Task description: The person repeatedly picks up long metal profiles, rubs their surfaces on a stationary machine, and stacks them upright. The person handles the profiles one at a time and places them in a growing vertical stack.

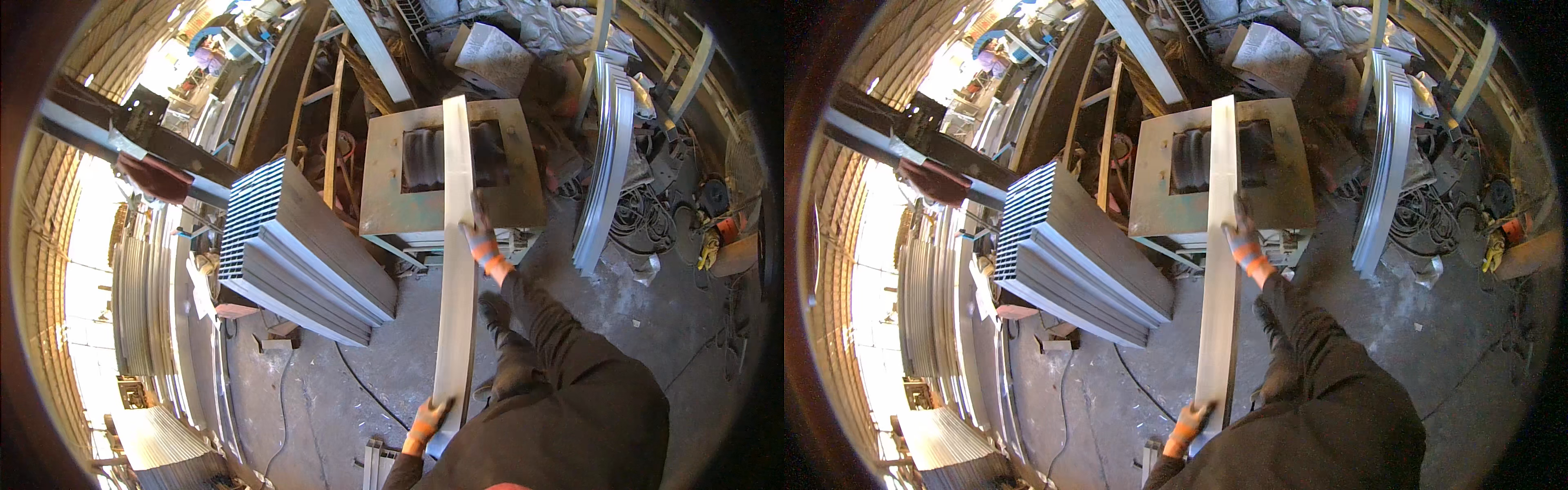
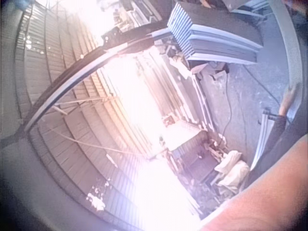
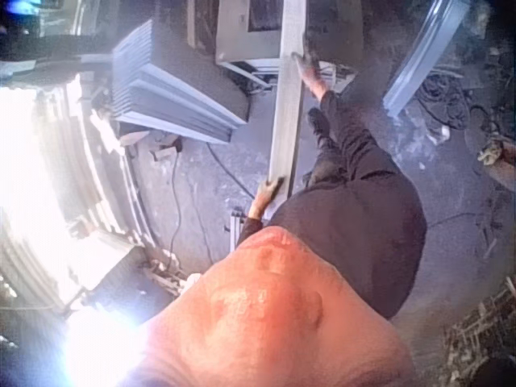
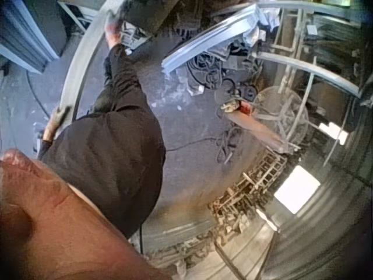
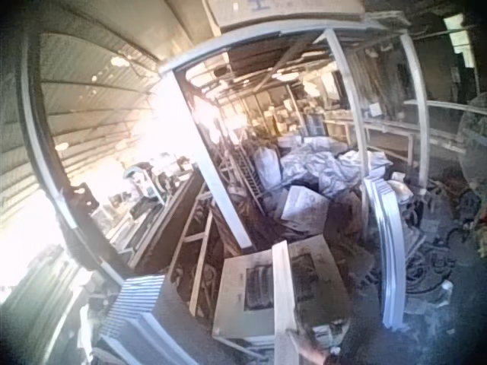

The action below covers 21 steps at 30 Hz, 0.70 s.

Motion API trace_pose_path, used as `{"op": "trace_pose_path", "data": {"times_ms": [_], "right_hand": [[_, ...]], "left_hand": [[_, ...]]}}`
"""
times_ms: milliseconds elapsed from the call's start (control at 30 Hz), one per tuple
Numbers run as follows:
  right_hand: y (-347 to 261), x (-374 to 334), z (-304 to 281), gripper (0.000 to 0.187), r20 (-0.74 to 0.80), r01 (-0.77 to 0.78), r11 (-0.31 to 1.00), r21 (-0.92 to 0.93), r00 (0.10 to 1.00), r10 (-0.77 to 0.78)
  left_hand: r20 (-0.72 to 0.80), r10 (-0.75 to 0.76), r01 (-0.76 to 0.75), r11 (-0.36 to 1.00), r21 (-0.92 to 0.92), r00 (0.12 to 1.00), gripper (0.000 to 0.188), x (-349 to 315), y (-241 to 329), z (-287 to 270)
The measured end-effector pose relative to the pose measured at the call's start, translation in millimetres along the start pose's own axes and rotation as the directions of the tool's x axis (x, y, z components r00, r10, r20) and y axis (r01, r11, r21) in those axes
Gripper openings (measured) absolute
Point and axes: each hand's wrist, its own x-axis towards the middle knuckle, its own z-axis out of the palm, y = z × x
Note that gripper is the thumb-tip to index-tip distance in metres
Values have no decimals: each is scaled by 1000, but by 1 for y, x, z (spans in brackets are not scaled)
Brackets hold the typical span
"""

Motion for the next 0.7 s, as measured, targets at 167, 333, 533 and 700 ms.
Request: {"op": "trace_pose_path", "data": {"times_ms": [167, 333, 533, 700], "right_hand": [[43, 191, 50, 69, 431, 388, 679, -623, 895, -116], [67, 284, 101, 76, 420, 338, 505, -794, 906, 54], [63, 230, 104, 64, 359, 326, 551, -768, 932, -51], [18, 129, 67, 62, 351, 347, 616, -707, 928, -120]], "left_hand": [[22, 465, -380, 695, 611, 885, 56, 173, 120, -12], [-197, 121, -82, 977, 195, 973, 26, 267, 215, -15], [-215, -15, 41, 992, 118, 977, 58, 231, 194, -19], [-170, 206, -161, 955, 250, 964, 50, 139, 116, -7]]}}
